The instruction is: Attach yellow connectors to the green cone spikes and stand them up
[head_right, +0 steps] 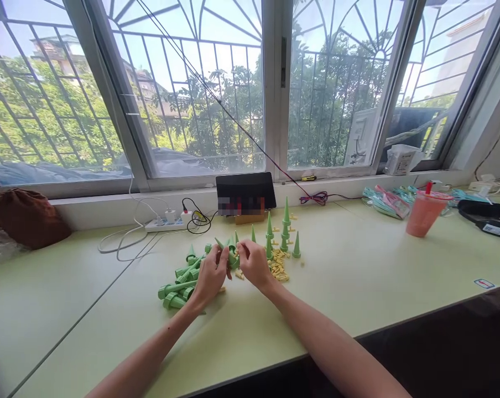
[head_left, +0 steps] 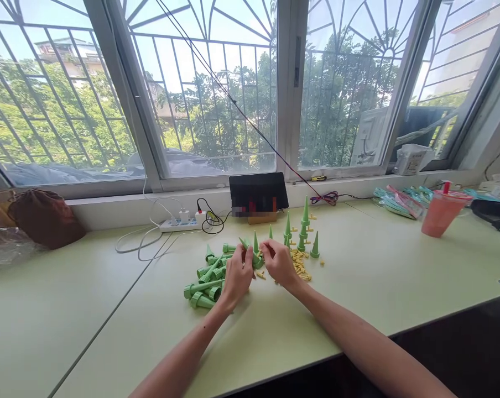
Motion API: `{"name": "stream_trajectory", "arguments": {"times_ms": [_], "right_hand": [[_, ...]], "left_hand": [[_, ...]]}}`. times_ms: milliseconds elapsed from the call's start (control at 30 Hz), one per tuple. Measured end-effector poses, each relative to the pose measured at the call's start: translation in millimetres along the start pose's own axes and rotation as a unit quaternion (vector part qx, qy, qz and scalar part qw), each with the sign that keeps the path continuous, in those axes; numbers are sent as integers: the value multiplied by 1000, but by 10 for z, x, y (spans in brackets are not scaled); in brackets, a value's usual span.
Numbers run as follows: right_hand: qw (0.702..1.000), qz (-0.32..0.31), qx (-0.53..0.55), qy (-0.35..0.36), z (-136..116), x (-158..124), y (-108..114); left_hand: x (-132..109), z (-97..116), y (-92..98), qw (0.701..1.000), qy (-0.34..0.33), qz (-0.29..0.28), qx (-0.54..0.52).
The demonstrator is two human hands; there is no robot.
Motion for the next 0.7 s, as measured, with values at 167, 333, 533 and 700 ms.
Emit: {"name": "stream_trajectory", "arguments": {"times_ms": [167, 333, 533, 700], "right_hand": [[1000, -8, 5, -13, -3, -7, -9], [999, -17, 20, -22, 26, -8, -32], [996, -56, 56, -43, 34, -8, -43], [993, -79, 72, -57, 42, -1, -47]], "left_hand": [[-27, 19, -18, 999, 25, -6, -22], [-56, 41, -39, 998, 44, 0, -34], [-59, 30, -38, 998, 43, 11, -33], [-71, -7, -42, 999, 32, 8, -37]]}}
Point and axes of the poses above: each hand's wrist, its own x-axis towards the middle knuckle, its own y-axis out of the back of the hand, z = x × y, the point moved 2 cm from there along x, towards the middle knuckle, and after that the axes turned 10 degrees about -x, right-handed, at the moved point
